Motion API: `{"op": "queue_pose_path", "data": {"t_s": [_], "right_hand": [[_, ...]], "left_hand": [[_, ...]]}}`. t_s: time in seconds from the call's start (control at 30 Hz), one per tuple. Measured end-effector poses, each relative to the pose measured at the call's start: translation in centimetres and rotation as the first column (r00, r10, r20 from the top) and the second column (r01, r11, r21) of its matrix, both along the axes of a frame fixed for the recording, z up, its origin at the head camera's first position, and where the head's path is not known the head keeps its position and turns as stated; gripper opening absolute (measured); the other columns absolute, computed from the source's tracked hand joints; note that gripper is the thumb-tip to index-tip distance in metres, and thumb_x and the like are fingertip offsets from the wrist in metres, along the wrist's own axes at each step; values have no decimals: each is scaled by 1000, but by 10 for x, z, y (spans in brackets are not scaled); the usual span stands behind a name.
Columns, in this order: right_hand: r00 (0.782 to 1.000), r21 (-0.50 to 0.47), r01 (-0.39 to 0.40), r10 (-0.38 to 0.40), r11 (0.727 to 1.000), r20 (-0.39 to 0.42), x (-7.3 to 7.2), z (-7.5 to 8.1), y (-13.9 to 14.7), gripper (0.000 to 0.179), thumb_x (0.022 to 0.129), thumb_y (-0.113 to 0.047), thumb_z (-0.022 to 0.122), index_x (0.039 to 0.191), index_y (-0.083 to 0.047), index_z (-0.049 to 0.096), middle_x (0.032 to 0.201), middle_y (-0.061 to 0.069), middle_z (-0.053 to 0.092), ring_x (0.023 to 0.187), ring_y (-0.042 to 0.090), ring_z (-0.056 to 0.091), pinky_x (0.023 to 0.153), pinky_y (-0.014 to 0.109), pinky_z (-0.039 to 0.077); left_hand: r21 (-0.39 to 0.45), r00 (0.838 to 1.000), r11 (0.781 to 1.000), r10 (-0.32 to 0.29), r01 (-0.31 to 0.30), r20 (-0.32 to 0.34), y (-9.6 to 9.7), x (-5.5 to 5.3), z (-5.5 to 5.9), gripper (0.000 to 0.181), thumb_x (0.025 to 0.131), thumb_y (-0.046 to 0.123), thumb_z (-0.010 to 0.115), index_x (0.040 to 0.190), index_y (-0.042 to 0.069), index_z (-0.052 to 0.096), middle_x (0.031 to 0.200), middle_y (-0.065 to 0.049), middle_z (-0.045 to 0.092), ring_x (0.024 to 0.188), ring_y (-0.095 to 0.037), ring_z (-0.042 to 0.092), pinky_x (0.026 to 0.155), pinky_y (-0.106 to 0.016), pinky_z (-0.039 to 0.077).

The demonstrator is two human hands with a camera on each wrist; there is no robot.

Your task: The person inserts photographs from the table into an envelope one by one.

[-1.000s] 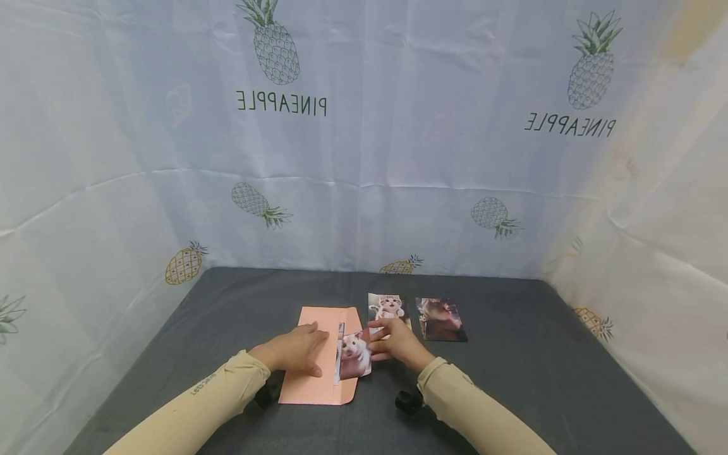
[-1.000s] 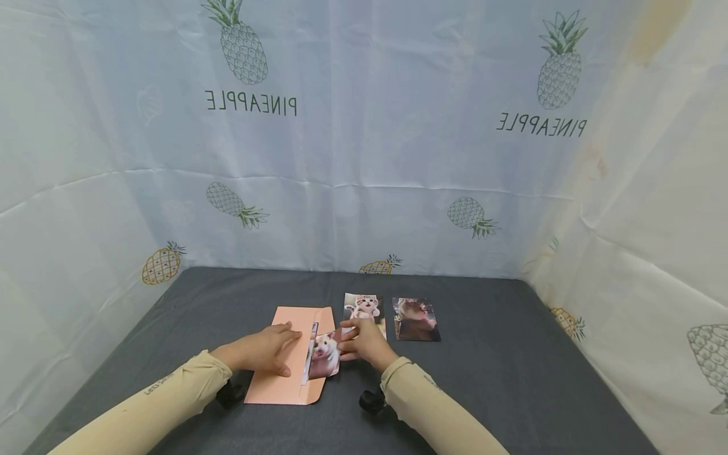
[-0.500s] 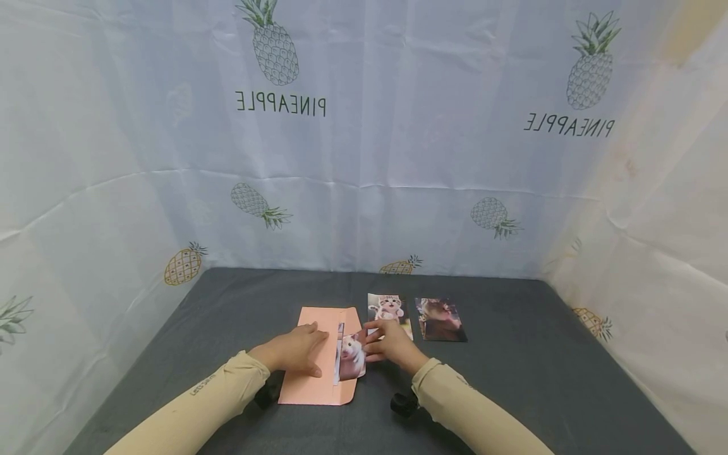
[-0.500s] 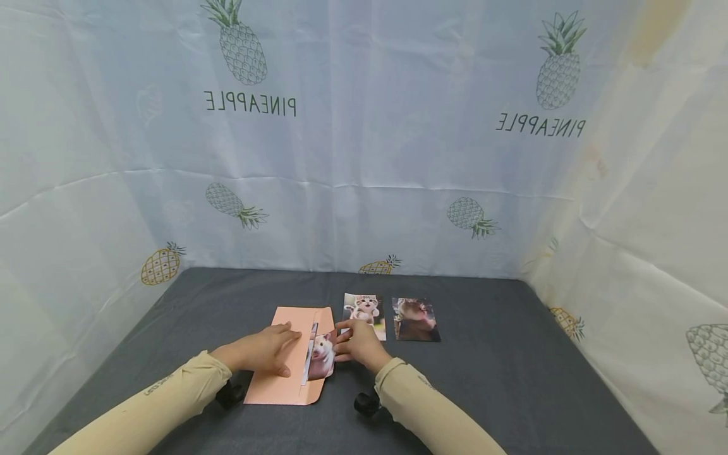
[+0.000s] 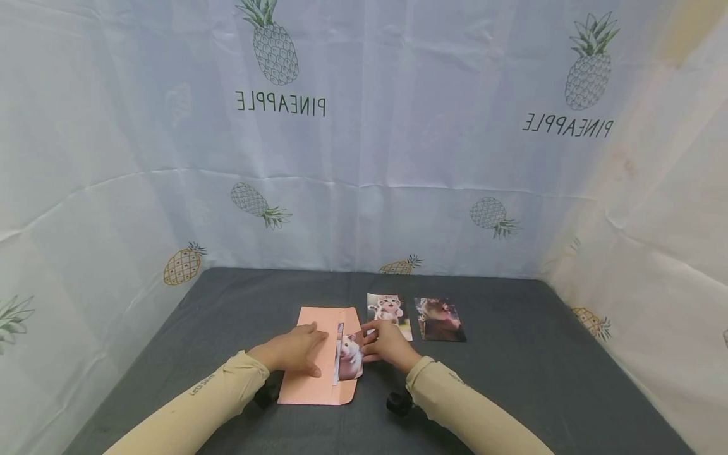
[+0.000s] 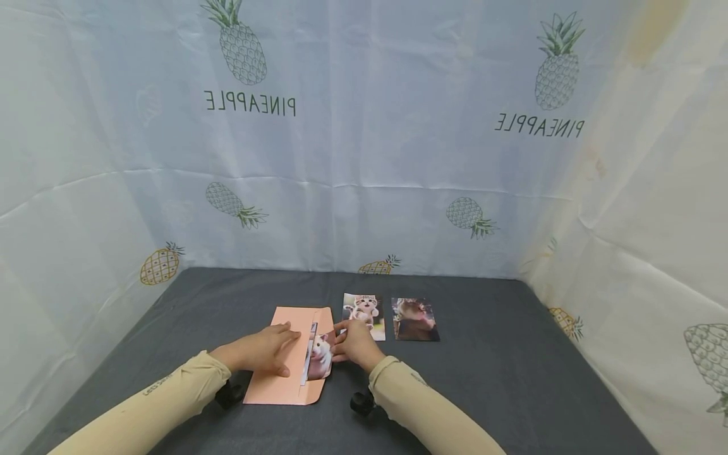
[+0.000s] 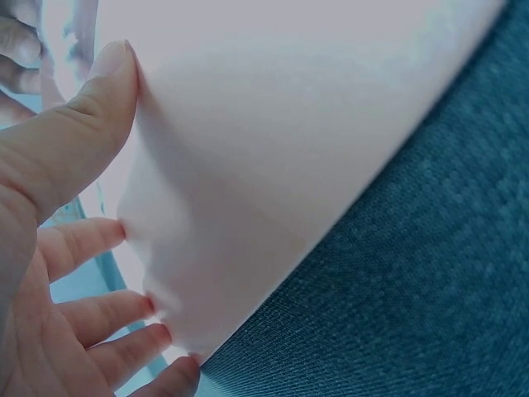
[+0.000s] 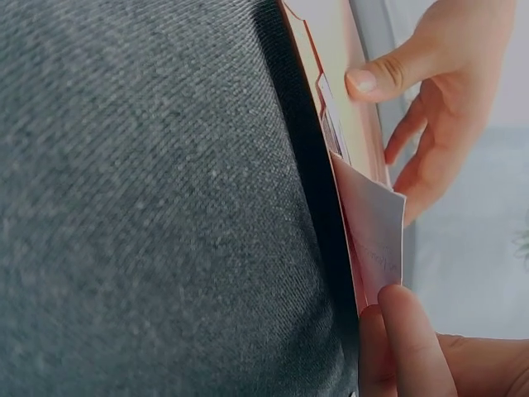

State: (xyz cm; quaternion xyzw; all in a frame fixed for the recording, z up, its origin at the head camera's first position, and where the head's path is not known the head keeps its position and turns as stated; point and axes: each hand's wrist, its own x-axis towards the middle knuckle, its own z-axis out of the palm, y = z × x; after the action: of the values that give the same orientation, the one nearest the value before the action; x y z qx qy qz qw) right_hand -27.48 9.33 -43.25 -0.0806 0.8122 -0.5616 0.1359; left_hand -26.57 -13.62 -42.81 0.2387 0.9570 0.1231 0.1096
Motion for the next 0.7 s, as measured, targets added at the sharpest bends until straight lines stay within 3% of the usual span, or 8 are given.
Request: {"op": "queue_pose_path", "data": {"t_s": [0.23,0.7], "right_hand": [[1000,3,-4,4,1000,5,-1,-4,-6,53,76,21,66,127,16,52,84,18,65,63,16,66,60,37,59],[1000,39,25,-24,999,-5,0,-4,-16,50,77,20,66,125,13,54,75,13,59,57,13,63,56,33,58]], "left_hand": [[-1,1000,1000,12,-12,11,0,0,1,78,76,36,81,139,3,49,150,-24,37,140,-37,35,110,-51,36],[13,1000,1000,2,-2,12,-1,1,3,78,74,35,82,137,2,51,148,-26,39,139,-37,36,110,-50,35]]}}
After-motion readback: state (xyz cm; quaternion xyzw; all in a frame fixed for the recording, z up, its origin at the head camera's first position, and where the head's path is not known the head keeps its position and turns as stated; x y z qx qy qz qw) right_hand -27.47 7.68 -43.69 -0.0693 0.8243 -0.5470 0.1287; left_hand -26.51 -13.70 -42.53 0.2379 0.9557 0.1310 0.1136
